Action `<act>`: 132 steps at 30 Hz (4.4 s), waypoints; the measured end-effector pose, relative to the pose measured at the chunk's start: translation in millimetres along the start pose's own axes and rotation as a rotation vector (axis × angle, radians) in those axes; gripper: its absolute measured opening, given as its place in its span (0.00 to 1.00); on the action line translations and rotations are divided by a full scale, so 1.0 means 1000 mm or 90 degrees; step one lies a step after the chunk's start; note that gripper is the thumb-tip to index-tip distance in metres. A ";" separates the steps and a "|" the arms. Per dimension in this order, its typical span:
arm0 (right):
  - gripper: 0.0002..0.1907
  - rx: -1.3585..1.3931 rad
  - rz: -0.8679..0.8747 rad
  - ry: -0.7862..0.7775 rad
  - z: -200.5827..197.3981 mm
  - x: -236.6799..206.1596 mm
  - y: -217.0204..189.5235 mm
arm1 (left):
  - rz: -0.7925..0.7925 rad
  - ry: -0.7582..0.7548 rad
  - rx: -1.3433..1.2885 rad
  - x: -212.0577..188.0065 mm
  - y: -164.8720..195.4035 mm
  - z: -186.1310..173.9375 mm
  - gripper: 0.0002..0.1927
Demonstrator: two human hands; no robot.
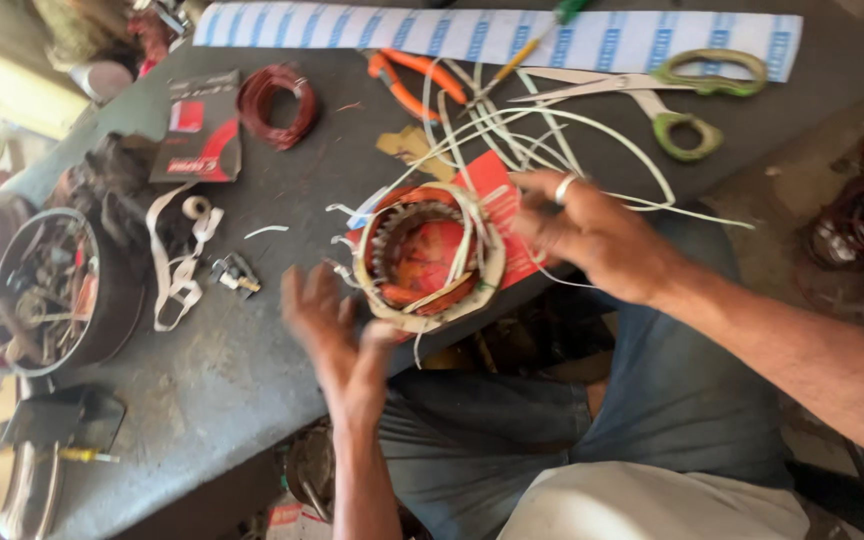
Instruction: The person is repairing an electrical coil by cutting strips of cardboard and inserting them into the coil's slots. They use scissors to cut the cardboard and their hands to place the pieces into the coil.
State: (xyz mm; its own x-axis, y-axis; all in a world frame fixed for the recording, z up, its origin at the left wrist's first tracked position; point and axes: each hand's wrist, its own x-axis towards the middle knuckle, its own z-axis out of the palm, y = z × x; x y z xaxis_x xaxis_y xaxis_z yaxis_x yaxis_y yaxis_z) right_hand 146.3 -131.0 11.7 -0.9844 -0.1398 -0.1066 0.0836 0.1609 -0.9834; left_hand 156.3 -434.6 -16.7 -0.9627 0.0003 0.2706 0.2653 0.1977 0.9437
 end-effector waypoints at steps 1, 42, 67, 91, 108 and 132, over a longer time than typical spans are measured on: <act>0.34 0.002 -0.011 0.037 -0.010 -0.004 0.004 | 0.021 0.059 0.012 -0.006 0.001 0.000 0.53; 0.24 -0.908 -0.005 0.167 -0.143 -0.002 0.022 | 0.405 -0.137 0.733 0.006 0.109 0.094 0.05; 0.31 -0.397 -0.081 0.140 -0.061 -0.073 0.028 | 0.248 -0.093 0.359 0.013 0.081 0.070 0.05; 0.19 -0.290 -0.194 0.175 0.055 -0.078 0.039 | -0.019 -0.018 -0.001 0.005 0.046 0.056 0.07; 0.20 -0.349 -0.210 0.215 0.029 -0.064 0.037 | 0.025 -0.053 0.062 0.009 0.059 0.058 0.06; 0.18 -0.363 -0.391 -0.083 0.002 0.003 -0.072 | 0.638 -0.071 0.490 0.020 0.091 0.033 0.16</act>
State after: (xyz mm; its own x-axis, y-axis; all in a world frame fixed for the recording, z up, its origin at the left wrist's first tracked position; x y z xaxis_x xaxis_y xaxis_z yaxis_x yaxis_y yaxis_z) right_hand 137.4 -144.9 81.4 -0.8010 -0.4696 0.3713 -0.5851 0.4826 -0.6517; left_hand 159.0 -384.0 68.2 -0.3672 0.5543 0.7470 0.8141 0.5800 -0.0302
